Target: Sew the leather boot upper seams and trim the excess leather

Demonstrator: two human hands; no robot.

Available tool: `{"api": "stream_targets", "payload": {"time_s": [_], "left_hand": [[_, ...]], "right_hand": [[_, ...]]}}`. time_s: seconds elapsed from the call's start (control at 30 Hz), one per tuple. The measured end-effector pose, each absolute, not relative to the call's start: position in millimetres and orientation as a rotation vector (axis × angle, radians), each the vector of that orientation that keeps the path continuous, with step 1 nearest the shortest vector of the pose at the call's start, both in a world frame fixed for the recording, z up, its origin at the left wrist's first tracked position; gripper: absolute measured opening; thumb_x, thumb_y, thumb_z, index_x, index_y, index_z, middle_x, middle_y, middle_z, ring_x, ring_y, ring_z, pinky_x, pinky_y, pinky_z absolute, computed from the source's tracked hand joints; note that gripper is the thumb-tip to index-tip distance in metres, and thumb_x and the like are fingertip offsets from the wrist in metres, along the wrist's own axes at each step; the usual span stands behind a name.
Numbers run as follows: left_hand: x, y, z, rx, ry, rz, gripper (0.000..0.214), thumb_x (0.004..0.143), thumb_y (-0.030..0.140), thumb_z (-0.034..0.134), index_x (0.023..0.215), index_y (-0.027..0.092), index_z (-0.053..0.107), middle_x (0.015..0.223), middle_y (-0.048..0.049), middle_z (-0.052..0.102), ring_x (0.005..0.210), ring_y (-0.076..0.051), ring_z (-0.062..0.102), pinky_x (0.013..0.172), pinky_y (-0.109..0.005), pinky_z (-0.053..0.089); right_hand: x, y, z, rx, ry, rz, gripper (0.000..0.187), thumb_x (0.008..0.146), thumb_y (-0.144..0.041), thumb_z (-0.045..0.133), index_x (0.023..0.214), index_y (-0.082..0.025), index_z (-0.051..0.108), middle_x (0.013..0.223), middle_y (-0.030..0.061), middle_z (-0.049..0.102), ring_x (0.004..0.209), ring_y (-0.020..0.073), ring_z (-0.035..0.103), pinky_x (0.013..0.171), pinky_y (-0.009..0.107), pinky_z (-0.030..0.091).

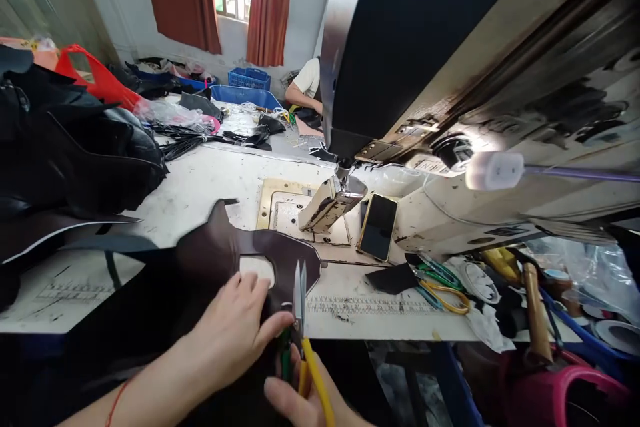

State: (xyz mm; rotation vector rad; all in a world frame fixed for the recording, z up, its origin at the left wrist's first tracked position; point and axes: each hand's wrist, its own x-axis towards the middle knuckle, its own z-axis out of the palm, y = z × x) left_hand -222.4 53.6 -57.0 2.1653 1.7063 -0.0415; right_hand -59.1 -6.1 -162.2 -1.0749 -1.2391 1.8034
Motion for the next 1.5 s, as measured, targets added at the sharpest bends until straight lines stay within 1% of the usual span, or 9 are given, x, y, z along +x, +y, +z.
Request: {"api": "stream_targets", "payload": {"time_s": [0.23,0.37,0.53,0.63,0.7,0.87,0.93,1.23,1.5], "left_hand": [[-250,15,-108,2.360,1.545,-0.185,0.079,0.068,0.010,0.056,0.146,0.015,0.042,0.162,-0.0148,0.018,0.148,-0.042,0.004,0.114,-0.069,0.020],[-263,5,-113,2.559,1.379,-0.274,0.090,0.059,-0.001,0.051,0.146,0.021,0.041,0.160,-0.0089,0.026,0.147,-0.039,0.016,0.113,-0.068,0.026],[-316,-5,-111,2.878,1.300,-0.303,0.065,0.071,0.002,0.053,0.123,0.039,0.064,0.150,-0.0010,0.043,0.131,-0.033,0.051,0.102,-0.046,0.050],[-370,2,-91,3.096,1.292,-0.213,0.063,0.080,0.005,0.052,0.133,0.039,0.056,0.153,0.0016,0.041,0.134,-0.018,0.050,0.115,-0.030,0.034],[-392,15,-75,3.072,1.349,-0.063,0.063,0.084,0.001,0.044,0.130,0.040,0.058,0.150,0.0049,0.046,0.137,-0.015,0.044,0.122,-0.035,0.016],[-334,47,-57,2.760,1.625,-0.506,0.040,0.072,0.000,0.048,0.086,0.021,0.078,0.117,-0.0113,0.073,0.118,-0.037,0.062,0.100,-0.056,0.048],[-283,46,-62,2.790,1.724,-0.431,0.043,0.080,0.001,0.040,0.106,0.006,0.073,0.120,-0.0251,0.068,0.122,-0.038,0.058,0.101,-0.056,0.046],[-259,10,-111,2.560,1.435,-0.433,0.084,0.070,-0.002,0.044,0.149,0.027,0.036,0.159,-0.0099,0.020,0.146,-0.037,0.020,0.110,-0.063,0.033],[-278,21,-95,2.535,1.342,-0.418,0.083,0.068,-0.007,0.036,0.147,0.016,0.039,0.157,-0.0112,0.029,0.145,-0.030,0.029,0.114,-0.055,0.035]], "right_hand": [[-32,89,-110,-1.096,-1.760,1.018,0.014,0.090,-0.031,0.056,0.095,-0.018,0.055,0.091,0.0091,0.067,0.074,0.0180,0.062,0.072,0.031,0.052],[-80,164,-66,-0.885,-2.448,0.615,0.039,0.086,-0.012,0.054,0.124,-0.016,0.047,0.136,0.0143,0.051,0.115,0.0206,0.055,0.101,0.035,0.044],[-117,208,-38,-1.035,-2.577,0.619,0.029,0.078,-0.023,0.073,0.100,-0.014,0.057,0.100,0.0131,0.067,0.095,0.0291,0.064,0.078,0.035,0.050],[-93,192,-43,-1.243,-2.500,0.608,0.023,0.085,-0.027,0.065,0.101,-0.013,0.055,0.094,0.0144,0.067,0.087,0.0307,0.065,0.068,0.034,0.047],[-73,170,-54,-1.371,-2.448,0.613,0.019,0.088,-0.024,0.060,0.102,-0.014,0.053,0.093,0.0144,0.067,0.086,0.0303,0.066,0.066,0.032,0.044],[-54,119,-95,-1.643,-2.353,0.729,0.022,0.079,-0.006,0.060,0.099,-0.013,0.053,0.091,0.0137,0.069,0.085,0.0272,0.068,0.065,0.028,0.040],[-55,110,-113,-1.707,-2.282,0.782,0.020,0.081,-0.008,0.061,0.099,-0.013,0.054,0.092,0.0126,0.070,0.086,0.0257,0.069,0.065,0.027,0.040],[-8,77,-123,-1.649,-1.964,0.715,0.014,0.086,-0.028,0.063,0.084,-0.019,0.054,0.087,0.0077,0.061,0.082,0.0208,0.059,0.072,0.029,0.041],[-26,-33,-135,-0.707,-1.327,2.301,0.080,0.071,-0.094,0.039,0.080,-0.018,0.062,0.064,0.0030,0.051,0.055,0.0140,0.048,0.051,0.026,0.038]]}}
